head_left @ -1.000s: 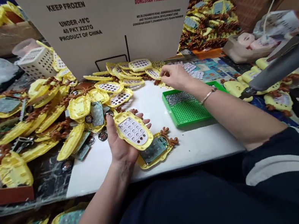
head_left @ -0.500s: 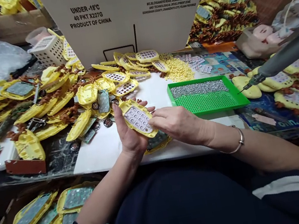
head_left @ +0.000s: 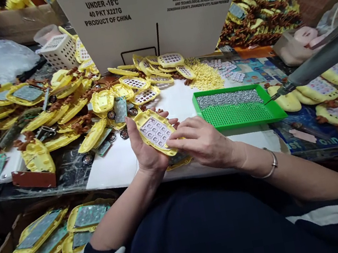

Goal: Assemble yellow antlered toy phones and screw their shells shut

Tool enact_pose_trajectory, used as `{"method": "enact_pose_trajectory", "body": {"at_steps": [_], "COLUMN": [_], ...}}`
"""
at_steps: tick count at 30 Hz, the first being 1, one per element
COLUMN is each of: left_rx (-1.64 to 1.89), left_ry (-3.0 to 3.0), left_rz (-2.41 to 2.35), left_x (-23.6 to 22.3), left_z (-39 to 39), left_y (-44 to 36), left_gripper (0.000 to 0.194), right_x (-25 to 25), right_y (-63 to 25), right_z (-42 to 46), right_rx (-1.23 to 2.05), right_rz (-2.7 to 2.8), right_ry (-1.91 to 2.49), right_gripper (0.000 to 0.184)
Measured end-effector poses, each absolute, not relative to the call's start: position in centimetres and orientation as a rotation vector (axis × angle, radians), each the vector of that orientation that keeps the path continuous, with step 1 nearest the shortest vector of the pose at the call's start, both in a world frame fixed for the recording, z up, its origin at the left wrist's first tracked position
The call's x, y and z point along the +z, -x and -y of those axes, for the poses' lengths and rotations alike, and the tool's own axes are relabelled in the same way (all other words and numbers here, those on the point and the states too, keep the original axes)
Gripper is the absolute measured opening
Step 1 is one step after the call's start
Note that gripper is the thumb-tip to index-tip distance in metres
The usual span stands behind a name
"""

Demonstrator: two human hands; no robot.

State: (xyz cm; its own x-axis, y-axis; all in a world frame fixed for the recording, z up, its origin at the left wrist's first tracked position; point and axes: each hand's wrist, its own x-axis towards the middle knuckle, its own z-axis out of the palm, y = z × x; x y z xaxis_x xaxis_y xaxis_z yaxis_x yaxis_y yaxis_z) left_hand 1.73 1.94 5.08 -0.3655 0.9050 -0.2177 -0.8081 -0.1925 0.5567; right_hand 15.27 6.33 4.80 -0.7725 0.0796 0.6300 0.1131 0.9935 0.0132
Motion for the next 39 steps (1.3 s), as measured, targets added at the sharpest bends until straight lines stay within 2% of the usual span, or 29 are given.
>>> {"method": "enact_pose_trajectory", "body": {"at_steps": [3,7,16,23,26,28,30,33,35,37,39], "left_rx": [1.785,1.736,1.679,1.702,1.704,1.725,1.729,1.647,1.575,1.506,1.435], "left_ry": [-0.141,-0.069,-0.053,-0.081,-0.092,-0.110,-0.135,-0.181,-0.202,-0.210,-0.205], "left_rz": [-0.714,-0.707,-0.742,-0.753,-0.805,-0.849,-0.897,-0.951,-0.963,-0.974,-0.994], "left_x": [5.1,5.2,5.7,5.2,4.9,4.7,4.7,4.7,4.7,4.7,4.8], "left_z": [-2.0,-1.9,-1.3,-1.3,-1.3,-1.3,-1.2,-1.2,-1.2,-1.0,-0.7], "left_y": [-1.4,-1.6,-1.7,-2.0,-1.5,-0.5,0.6,1.8,1.9,1.5,0.9], "left_gripper": [0.064,0.067,0.070,0.067,0.067,0.064,0.062,0.061,0.060,0.057,0.053], "right_x": [4.2,3.5,2.7,2.4,3.2,4.0,4.6,4.6,4.2,3.6,3.1], "right_y": [-15.4,-15.3,-15.7,-15.6,-16.4,-17.6,-19.1,-20.8,-21.2,-21.1,-20.7], "right_z": [-5.7,-5.2,-4.9,-5.1,-5.0,-4.7,-4.0,-2.6,-1.7,-1.0,-0.6], "right_rx": [-0.159,-0.204,-0.065,-0.216,-0.137,0.072,0.467,1.404,1.964,2.222,2.264], "right_rz": [2.440,2.347,2.239,2.267,2.306,2.295,2.308,2.246,1.928,1.528,1.279], "right_ry": [0.119,0.168,0.241,0.176,0.221,0.339,0.536,1.000,1.302,1.426,1.377], "right_gripper": [0.030,0.017,0.012,0.014,0.015,0.015,0.017,0.024,0.035,0.053,0.061]}}
